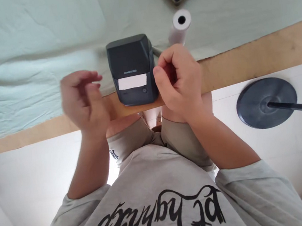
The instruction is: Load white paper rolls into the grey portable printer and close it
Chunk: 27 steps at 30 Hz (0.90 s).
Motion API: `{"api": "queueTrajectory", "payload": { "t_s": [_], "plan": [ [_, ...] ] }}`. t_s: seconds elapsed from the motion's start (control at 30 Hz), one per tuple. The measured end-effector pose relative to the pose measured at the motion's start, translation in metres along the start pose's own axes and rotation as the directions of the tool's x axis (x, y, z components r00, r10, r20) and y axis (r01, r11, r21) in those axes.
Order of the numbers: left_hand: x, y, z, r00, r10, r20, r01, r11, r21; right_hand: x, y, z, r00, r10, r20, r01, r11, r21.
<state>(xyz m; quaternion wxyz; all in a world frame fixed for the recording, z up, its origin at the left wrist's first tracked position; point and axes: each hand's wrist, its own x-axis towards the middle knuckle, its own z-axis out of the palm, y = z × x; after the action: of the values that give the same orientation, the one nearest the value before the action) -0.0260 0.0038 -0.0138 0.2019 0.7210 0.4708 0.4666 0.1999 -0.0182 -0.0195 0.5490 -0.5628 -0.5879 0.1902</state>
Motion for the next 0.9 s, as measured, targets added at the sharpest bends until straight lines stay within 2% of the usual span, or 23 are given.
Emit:
{"api": "queueTrajectory", "payload": {
  "t_s": [0.07,0.13,0.2,0.23,0.47,0.6,0.8,0.9],
  "plan": [
    [-0.004,0.000,0.002,0.984,0.017,0.176,-0.027,0.998,0.052,-0.001,0.002,0.000,1.000,-0.011,-0.001,0.011,0.999,-0.030],
    [-0.008,0.002,0.003,0.941,-0.036,0.337,-0.009,0.991,0.131,-0.001,0.004,0.001,1.000,-0.010,0.003,0.010,0.999,-0.049],
    [-0.010,0.003,0.004,0.888,-0.097,0.449,-0.003,0.977,0.215,-0.002,0.008,0.002,1.000,0.006,0.018,-0.005,0.998,-0.060],
    [-0.010,0.004,0.004,0.875,-0.122,0.469,0.002,0.969,0.248,-0.002,0.010,0.003,1.000,0.014,0.022,-0.012,0.998,-0.064],
    [-0.009,0.006,0.010,0.878,-0.206,0.433,0.033,0.926,0.375,-0.002,0.017,0.006,0.999,-0.009,0.031,0.011,0.998,-0.068],
    [-0.009,0.007,0.011,0.880,-0.218,0.423,0.038,0.918,0.395,-0.001,0.015,0.005,1.000,-0.002,0.024,0.005,0.996,-0.086],
    [-0.006,0.009,0.011,0.867,-0.234,0.440,0.043,0.915,0.401,0.001,0.014,0.005,0.999,-0.010,0.044,0.011,1.000,-0.020],
    [-0.005,0.008,0.013,0.868,-0.237,0.437,0.067,0.927,0.368,0.002,0.012,0.006,0.999,-0.030,0.043,0.033,0.997,-0.067]
  ]
}}
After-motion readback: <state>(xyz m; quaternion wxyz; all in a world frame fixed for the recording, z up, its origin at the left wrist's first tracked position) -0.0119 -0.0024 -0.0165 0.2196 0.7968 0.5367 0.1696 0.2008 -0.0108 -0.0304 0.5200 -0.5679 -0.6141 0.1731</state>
